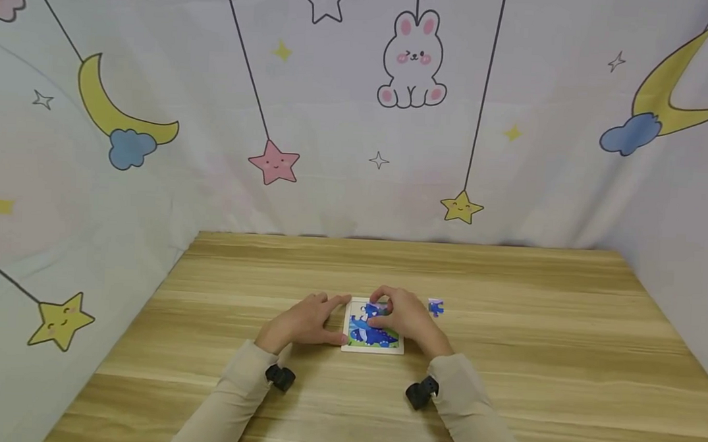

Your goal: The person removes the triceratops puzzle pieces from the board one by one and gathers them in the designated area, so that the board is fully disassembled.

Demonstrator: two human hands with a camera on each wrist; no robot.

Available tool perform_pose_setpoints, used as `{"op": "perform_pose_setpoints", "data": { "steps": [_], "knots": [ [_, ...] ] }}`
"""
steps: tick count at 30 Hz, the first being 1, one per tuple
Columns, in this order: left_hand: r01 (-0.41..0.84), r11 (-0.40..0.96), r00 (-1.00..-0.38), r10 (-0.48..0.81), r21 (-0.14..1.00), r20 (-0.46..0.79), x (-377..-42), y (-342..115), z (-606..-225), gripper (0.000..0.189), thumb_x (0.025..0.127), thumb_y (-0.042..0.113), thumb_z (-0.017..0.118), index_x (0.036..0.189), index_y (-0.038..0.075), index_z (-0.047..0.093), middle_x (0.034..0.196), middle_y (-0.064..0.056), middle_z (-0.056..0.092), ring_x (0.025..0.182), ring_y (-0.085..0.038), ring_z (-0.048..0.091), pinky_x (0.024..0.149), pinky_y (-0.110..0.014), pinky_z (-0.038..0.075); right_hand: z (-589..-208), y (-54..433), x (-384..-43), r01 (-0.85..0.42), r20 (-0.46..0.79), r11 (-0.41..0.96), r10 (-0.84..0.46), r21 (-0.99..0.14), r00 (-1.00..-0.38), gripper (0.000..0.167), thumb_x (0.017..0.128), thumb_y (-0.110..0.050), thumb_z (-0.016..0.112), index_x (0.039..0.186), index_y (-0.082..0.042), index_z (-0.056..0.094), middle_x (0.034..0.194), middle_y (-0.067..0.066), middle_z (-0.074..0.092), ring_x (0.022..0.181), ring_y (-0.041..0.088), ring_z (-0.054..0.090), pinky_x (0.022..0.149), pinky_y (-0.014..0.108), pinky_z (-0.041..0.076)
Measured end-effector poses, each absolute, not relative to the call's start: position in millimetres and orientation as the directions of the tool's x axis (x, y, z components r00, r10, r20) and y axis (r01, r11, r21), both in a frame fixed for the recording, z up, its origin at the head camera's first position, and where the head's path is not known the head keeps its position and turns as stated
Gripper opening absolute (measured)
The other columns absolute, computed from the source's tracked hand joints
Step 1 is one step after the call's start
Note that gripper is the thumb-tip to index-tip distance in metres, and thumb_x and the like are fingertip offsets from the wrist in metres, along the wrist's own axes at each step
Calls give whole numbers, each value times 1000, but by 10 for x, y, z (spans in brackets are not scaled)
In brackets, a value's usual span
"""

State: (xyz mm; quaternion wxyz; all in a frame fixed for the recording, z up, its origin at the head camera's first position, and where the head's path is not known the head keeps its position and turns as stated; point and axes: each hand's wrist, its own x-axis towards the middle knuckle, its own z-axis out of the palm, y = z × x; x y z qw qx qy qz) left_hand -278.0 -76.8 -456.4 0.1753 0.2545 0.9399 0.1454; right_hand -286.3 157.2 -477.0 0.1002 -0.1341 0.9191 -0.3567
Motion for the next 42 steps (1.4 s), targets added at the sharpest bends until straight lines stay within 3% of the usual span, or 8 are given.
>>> {"op": "perform_pose_setpoints", "data": {
  "steps": [10,20,28,36,42],
  "knots": [
    [412,830,-814,521,376,-257,-2737,-796,-4567,84,88,53,72,155,17,37,139,-21,49,123,-36,50,98,-52,45,-4812,1534,-2843,-167,-100,708,-320,-686,-942,20,87,-20,80,102,-18,67,75,2,43,68,17,42,62,32,32],
    [438,832,-811,529,341,-249,-2748,-772,-4554,82,89,53,71,155,17,38,136,-19,51,118,-32,51,96,-50,47,-4767,1560,-2859,-223,-131,726,-397,-651,-908,32,93,-23,74,123,-23,65,80,2,47,73,19,43,63,34,33],
    [435,833,-808,529,342,-259,-2746,-767,-4572,83,88,54,72,155,17,38,136,-18,52,117,-31,51,96,-50,47,-4718,1541,-2878,-249,-201,734,-465,-631,-862,26,96,-19,69,120,-27,63,97,1,56,82,20,49,71,36,38],
    [443,838,-810,526,317,-259,-2749,-752,-4567,83,88,56,70,155,18,38,135,-17,53,116,-30,52,96,-48,48,-4648,1502,-2896,-180,-253,720,-450,-670,-856,25,96,-11,68,115,-25,61,76,2,38,67,19,40,63,34,31],
    [449,841,-813,525,301,-252,-2773,-757,-4568,83,88,57,70,155,18,38,133,-17,54,113,-28,53,94,-47,48,-4614,1466,-2925,-134,-287,723,-427,-677,-858,25,96,-9,67,113,-25,56,79,2,41,73,20,45,67,35,32]
  ]
}}
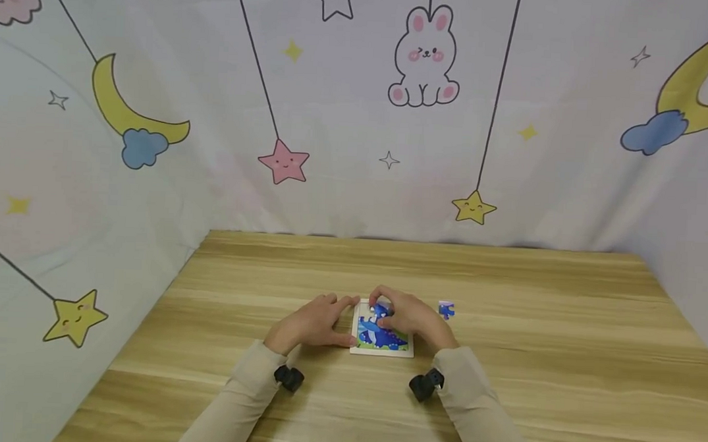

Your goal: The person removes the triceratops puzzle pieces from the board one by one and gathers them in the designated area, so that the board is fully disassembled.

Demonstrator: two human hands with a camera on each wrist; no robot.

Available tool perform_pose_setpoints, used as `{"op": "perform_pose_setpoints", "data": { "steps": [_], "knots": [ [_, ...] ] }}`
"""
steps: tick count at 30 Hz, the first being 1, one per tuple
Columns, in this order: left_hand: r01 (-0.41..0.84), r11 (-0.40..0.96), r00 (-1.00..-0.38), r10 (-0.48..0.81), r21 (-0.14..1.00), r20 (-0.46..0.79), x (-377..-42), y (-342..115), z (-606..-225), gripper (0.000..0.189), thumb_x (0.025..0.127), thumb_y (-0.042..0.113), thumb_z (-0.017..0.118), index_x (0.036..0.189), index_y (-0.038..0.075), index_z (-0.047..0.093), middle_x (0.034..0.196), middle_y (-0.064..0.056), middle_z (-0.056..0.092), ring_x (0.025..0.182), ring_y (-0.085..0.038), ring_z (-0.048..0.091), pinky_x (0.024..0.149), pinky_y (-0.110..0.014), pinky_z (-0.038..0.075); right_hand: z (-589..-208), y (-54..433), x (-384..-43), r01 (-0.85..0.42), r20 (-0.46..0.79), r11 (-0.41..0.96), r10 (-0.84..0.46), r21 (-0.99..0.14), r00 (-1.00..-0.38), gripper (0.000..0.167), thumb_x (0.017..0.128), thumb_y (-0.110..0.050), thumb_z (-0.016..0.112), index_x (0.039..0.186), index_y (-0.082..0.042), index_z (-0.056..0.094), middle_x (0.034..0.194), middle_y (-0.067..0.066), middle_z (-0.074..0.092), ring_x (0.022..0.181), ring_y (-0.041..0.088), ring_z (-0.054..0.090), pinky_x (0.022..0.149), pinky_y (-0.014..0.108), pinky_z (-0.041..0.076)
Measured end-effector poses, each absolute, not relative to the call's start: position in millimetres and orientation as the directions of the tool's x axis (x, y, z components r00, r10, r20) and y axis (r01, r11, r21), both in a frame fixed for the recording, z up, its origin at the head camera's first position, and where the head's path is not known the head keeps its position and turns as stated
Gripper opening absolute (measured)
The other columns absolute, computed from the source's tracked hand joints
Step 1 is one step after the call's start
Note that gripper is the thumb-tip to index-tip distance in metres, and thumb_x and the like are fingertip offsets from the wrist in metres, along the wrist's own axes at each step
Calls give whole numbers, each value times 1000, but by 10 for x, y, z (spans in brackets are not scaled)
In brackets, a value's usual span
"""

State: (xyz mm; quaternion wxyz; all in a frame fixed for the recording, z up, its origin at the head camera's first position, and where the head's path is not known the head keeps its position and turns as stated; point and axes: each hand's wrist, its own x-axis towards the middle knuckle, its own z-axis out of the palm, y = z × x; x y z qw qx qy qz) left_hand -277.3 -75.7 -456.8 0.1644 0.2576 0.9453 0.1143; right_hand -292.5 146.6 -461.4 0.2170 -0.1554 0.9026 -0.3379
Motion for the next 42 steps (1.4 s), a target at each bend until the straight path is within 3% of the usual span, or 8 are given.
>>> {"op": "perform_pose_setpoints", "data": {
  "steps": [8,16,20,30,37,42],
  "knots": [
    [446,840,-813,525,310,-253,-2791,-741,-4556,85,87,57,71,155,18,38,131,-16,54,110,-27,53,92,-46,49,-4616,1480,-2932,-104,-285,691,-426,-716,-859,28,96,-6,67,112,-23,52,72,-1,36,65,18,39,63,33,30],
    [444,840,-810,525,312,-260,-2784,-725,-4566,85,88,57,70,156,18,36,135,-17,52,116,-29,52,95,-48,48,-4645,1520,-2908,-78,-280,701,-381,-709,-881,39,94,-7,70,126,-18,51,88,7,50,78,21,48,70,35,37],
    [437,840,-812,522,322,-261,-2770,-724,-4561,84,88,56,70,155,18,37,132,-15,53,112,-28,52,93,-47,48,-4656,1521,-2897,-40,-289,676,-367,-736,-884,33,94,-5,70,120,-11,52,82,5,47,74,20,46,67,34,36],
    [440,837,-812,526,324,-254,-2760,-723,-4555,84,88,56,70,155,18,37,136,-17,52,117,-30,52,95,-48,47,-4684,1574,-2940,-56,-229,682,-320,-729,-919,28,89,-7,76,109,-9,58,84,5,47,78,21,47,68,34,36],
    [425,841,-819,515,335,-254,-2753,-740,-4549,83,88,54,72,155,17,38,138,-18,51,119,-31,51,97,-49,46,-4723,1675,-3002,-123,-156,575,-411,-808,-898,11,94,-6,69,102,-3,61,95,6,55,90,22,50,81,36,41],
    [414,843,-820,510,345,-261,-2754,-745,-4551,83,88,54,71,155,18,37,139,-18,50,120,-30,50,98,-49,46,-4742,1728,-3023,-126,-135,511,-443,-850,-886,5,97,-8,65,100,-3,65,92,4,59,88,21,52,81,34,42]
  ]
}}
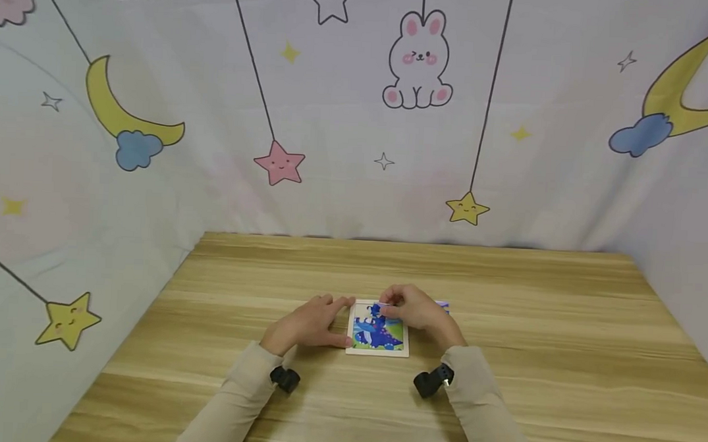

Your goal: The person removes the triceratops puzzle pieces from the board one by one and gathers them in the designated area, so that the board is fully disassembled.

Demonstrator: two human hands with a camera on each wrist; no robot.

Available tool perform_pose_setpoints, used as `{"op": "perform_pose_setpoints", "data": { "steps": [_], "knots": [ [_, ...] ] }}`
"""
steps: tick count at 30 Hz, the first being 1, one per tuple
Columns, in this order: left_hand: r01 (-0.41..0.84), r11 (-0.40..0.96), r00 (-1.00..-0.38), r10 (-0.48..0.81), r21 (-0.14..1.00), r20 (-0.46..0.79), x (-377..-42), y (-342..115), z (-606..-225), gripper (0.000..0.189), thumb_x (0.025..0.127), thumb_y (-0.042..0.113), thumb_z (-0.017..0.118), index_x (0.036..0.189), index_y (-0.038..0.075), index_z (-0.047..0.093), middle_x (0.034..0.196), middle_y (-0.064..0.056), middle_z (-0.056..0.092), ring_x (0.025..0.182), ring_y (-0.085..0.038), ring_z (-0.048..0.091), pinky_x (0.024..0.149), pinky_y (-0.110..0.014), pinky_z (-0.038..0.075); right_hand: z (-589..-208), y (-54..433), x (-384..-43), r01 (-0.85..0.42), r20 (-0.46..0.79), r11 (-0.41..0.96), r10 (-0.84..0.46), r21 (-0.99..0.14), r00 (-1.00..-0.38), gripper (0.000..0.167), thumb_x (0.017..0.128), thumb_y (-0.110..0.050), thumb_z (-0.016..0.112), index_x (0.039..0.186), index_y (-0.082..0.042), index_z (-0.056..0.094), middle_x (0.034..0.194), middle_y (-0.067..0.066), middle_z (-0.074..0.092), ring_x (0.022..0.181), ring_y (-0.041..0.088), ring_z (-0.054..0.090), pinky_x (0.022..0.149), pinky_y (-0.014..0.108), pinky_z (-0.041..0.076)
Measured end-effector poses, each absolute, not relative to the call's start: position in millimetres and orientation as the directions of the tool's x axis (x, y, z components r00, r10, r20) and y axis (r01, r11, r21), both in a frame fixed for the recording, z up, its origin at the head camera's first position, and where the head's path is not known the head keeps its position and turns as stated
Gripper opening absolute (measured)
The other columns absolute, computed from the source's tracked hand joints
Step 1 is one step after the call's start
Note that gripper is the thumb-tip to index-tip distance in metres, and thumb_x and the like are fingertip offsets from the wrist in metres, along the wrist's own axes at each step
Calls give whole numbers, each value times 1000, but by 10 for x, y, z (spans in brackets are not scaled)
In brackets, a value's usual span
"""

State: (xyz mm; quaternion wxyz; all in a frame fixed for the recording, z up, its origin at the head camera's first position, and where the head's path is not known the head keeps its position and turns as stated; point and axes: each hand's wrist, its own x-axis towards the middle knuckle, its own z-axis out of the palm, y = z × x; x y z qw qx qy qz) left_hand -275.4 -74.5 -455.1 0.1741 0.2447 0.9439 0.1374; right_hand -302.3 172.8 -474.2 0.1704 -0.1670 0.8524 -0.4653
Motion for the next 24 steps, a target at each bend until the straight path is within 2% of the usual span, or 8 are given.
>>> {"op": "perform_pose_setpoints", "data": {
  "steps": [11,20,24],
  "knots": [
    [419,840,-819,514,345,-256,-2772,-735,-4571,83,88,55,72,154,19,38,136,-17,52,117,-30,51,96,-48,47,-4700,1901,-3023,-100,-133,491,-417,-866,-899,16,98,-18,67,107,-5,68,93,6,62,88,22,54,77,34,44],
    [438,828,-811,532,350,-244,-2759,-733,-4550,83,88,53,72,154,17,38,138,-20,51,121,-32,50,98,-50,46,-4512,2310,-3020,-73,-136,502,-368,-862,-920,28,97,-26,68,114,-4,69,90,8,60,80,24,52,64,32,42],
    [433,827,-812,531,359,-242,-2751,-746,-4538,82,88,51,73,154,16,38,140,-21,50,123,-34,50,99,-51,45,-4466,2515,-3013,-54,-151,514,-349,-856,-925,30,98,-27,67,115,-3,69,94,9,63,85,25,55,69,34,46]
  ]
}}
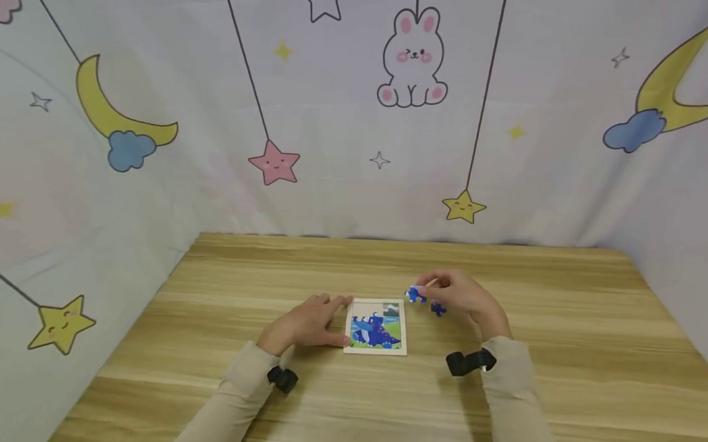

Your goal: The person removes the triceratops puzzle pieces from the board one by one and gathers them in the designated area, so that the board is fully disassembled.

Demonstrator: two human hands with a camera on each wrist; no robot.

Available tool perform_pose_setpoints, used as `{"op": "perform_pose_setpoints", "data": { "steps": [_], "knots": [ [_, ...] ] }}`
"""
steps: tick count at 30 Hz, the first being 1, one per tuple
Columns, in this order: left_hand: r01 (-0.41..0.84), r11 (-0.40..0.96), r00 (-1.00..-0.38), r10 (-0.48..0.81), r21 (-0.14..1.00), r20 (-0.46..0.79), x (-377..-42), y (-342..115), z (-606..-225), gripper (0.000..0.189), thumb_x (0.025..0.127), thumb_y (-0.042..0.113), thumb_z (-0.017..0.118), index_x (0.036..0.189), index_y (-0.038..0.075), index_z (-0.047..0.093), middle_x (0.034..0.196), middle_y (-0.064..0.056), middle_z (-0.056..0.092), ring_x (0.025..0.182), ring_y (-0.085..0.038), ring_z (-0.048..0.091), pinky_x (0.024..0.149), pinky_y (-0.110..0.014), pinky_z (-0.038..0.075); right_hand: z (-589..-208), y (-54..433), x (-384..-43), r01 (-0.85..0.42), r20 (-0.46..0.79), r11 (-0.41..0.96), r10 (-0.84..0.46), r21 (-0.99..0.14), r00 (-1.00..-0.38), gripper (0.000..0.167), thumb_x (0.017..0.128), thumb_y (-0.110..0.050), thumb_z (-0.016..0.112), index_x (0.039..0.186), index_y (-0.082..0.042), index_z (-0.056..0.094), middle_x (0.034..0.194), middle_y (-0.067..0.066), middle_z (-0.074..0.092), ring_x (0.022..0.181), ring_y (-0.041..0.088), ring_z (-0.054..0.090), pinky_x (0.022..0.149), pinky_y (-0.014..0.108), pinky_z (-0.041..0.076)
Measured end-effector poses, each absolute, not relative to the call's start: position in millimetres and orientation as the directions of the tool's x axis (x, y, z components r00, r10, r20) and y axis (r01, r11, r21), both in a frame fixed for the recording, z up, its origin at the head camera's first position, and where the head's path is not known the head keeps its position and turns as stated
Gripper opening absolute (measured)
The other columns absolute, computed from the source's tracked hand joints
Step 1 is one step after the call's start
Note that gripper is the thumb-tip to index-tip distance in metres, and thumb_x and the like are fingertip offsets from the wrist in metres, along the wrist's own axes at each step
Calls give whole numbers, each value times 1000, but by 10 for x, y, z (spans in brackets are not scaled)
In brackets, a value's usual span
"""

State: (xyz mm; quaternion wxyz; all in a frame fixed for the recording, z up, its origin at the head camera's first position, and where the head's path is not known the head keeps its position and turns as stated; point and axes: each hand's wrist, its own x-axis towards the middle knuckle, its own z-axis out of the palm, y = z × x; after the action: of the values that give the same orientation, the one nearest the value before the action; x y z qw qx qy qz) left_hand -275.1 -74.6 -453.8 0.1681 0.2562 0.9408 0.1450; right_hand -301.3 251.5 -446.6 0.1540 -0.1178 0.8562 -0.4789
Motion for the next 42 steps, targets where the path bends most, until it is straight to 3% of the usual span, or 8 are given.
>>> {"op": "perform_pose_setpoints", "data": {
  "steps": [5,14,26,30,37,42],
  "knots": [
    [417,827,-814,524,378,-250,-2741,-775,-4550,83,88,51,73,155,17,38,140,-21,49,123,-34,49,99,-52,45,-4476,2729,-2993,-43,-162,580,-296,-814,-941,29,98,-28,67,113,-4,71,103,9,63,91,24,53,77,36,44],
    [420,823,-817,526,382,-235,-2762,-806,-4562,83,88,52,73,154,16,38,140,-22,50,124,-35,49,99,-52,45,-4511,2991,-2963,-24,-194,633,-273,-774,-942,31,98,-26,66,114,0,69,115,13,63,97,21,51,79,34,42],
    [433,809,-808,544,397,-227,-2773,-789,-4577,82,88,50,73,153,15,39,138,-22,51,121,-34,50,98,-52,45,-4535,3162,-2943,21,-226,675,-218,-738,-949,27,95,-20,69,108,4,70,105,11,64,92,24,44,75,36,32],
    [433,807,-806,546,401,-229,-2778,-784,-4572,82,88,50,73,153,16,39,139,-22,50,121,-34,50,98,-52,45,-4529,3173,-2937,54,-241,682,-182,-729,-953,28,95,-20,70,109,4,70,109,15,65,99,29,47,79,37,34],
    [422,813,-808,538,402,-241,-2786,-761,-4546,82,88,51,73,154,17,38,140,-21,50,123,-33,49,99,-52,44,-4510,3161,-2914,53,-236,717,-158,-695,-959,29,96,-24,68,111,0,69,121,23,63,112,39,52,89,49,40],
    [418,816,-811,534,399,-241,-2782,-765,-4541,83,87,51,74,153,16,39,141,-21,49,125,-34,49,100,-52,44,-4452,3013,-2921,13,-204,722,-178,-692,-963,29,98,-26,66,116,-4,69,114,17,63,102,31,53,82,40,43]
  ]
}}
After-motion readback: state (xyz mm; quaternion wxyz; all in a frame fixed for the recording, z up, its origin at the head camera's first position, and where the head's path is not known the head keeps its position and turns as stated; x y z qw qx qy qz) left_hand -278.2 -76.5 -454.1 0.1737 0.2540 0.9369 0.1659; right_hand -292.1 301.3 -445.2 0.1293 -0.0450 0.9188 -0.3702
